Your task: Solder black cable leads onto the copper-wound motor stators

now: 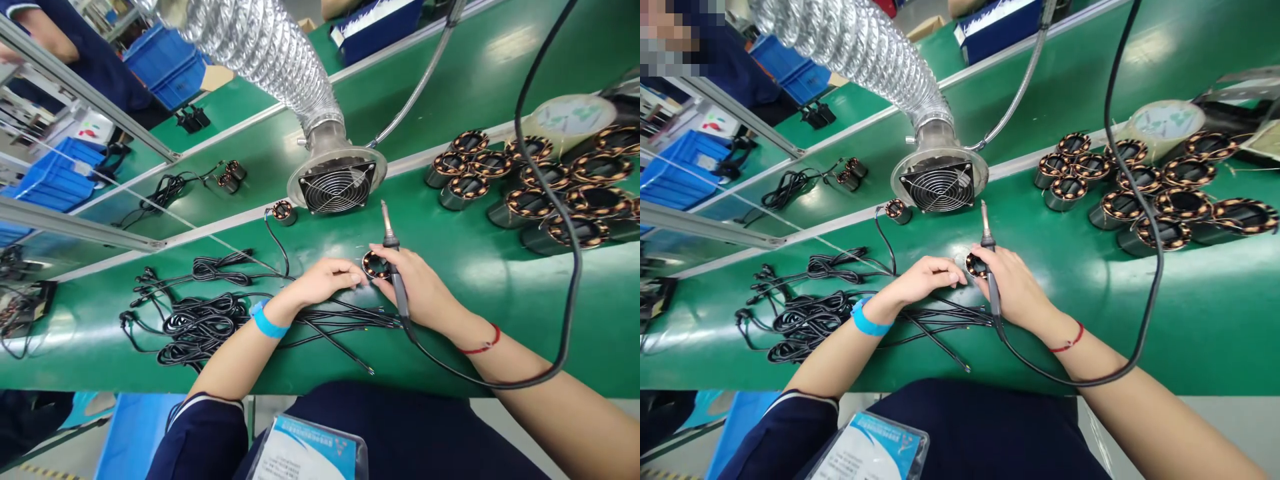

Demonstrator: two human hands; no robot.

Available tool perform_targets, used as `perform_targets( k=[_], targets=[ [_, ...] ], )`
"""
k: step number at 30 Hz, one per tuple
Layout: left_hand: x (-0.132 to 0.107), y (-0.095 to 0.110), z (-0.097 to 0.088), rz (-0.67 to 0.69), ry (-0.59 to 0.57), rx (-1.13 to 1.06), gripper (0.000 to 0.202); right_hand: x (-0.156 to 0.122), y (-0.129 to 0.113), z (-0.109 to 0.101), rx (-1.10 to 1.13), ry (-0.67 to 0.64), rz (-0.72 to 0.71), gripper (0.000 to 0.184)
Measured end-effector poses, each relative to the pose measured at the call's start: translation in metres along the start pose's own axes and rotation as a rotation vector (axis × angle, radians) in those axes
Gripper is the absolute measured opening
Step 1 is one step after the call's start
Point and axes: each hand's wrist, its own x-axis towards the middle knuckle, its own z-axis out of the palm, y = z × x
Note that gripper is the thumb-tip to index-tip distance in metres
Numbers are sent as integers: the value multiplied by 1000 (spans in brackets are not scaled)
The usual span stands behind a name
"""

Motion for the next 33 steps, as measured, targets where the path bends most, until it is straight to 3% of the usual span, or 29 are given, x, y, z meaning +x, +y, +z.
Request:
perform_targets(
  k=[3,8,10,13,17,21,29,33],
  targets=[
    [0,4,3,-20,-110,13,22,-1,4,-5,13,-27,-24,44],
    [-19,5,17,-42,-170,636,10,-2,11,-19,51,25,62,52],
    [-25,6,21,-41,-188,751,6,-2,9,-24,82,69,91,54],
    [-29,10,22,21,-105,680,7,-2,-1,-32,94,146,127,52],
    [-37,17,12,-2,89,309,12,1,-29,-41,183,199,185,43],
    [-44,19,3,-47,132,58,25,8,-54,-39,413,198,223,39],
    [-46,13,1,-40,101,-18,35,14,-63,-27,597,220,305,40],
    [-44,16,3,86,110,95,37,16,-61,-24,653,203,301,38]
  ],
)
